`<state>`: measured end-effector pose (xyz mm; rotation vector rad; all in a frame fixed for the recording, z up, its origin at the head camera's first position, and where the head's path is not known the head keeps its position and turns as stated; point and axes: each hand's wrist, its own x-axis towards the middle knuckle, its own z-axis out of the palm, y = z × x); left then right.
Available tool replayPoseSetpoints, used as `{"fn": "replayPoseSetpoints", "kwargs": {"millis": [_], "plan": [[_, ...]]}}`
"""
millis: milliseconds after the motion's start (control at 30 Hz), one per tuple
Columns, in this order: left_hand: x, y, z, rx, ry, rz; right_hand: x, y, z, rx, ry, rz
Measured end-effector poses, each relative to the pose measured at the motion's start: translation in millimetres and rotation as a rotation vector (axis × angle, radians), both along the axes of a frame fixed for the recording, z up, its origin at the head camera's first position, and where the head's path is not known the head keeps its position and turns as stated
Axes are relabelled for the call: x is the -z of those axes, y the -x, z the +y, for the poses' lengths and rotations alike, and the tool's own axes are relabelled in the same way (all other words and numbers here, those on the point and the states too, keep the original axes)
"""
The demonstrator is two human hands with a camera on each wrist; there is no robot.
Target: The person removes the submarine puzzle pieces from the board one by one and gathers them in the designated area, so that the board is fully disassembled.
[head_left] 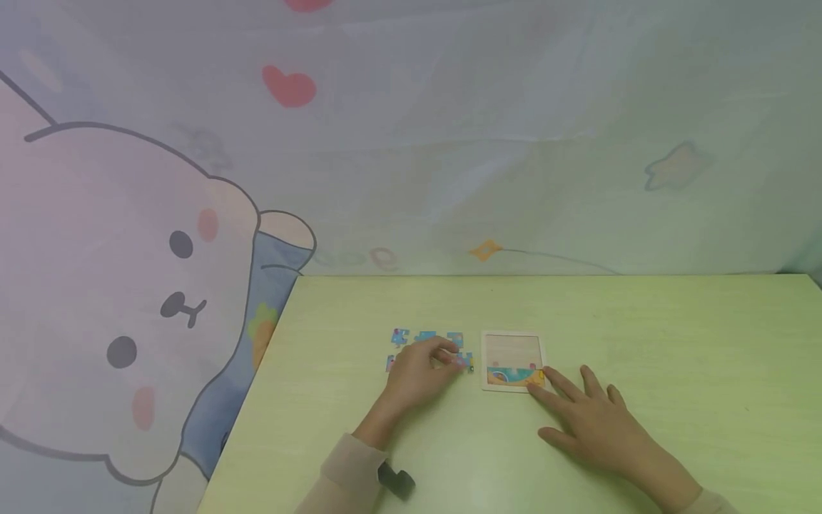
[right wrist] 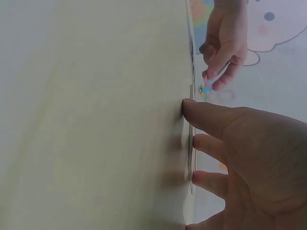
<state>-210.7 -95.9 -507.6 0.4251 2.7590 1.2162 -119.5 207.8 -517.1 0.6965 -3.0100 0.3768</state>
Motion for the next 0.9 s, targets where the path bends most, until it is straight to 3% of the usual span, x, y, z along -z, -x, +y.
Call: {"fn": "replayPoseSetpoints", "kwargs": {"millis": [333,900], "plan": [[0.2,-0.8,-13.1,0.006,0.029,-0.013,-1.3,0.4,1,0.004,0.001,-0.014],[1.1,2.7,-15.3,-0.004,0.167,0.059,0.5,0.4,1,-0.011,0.014,0.004]]}}
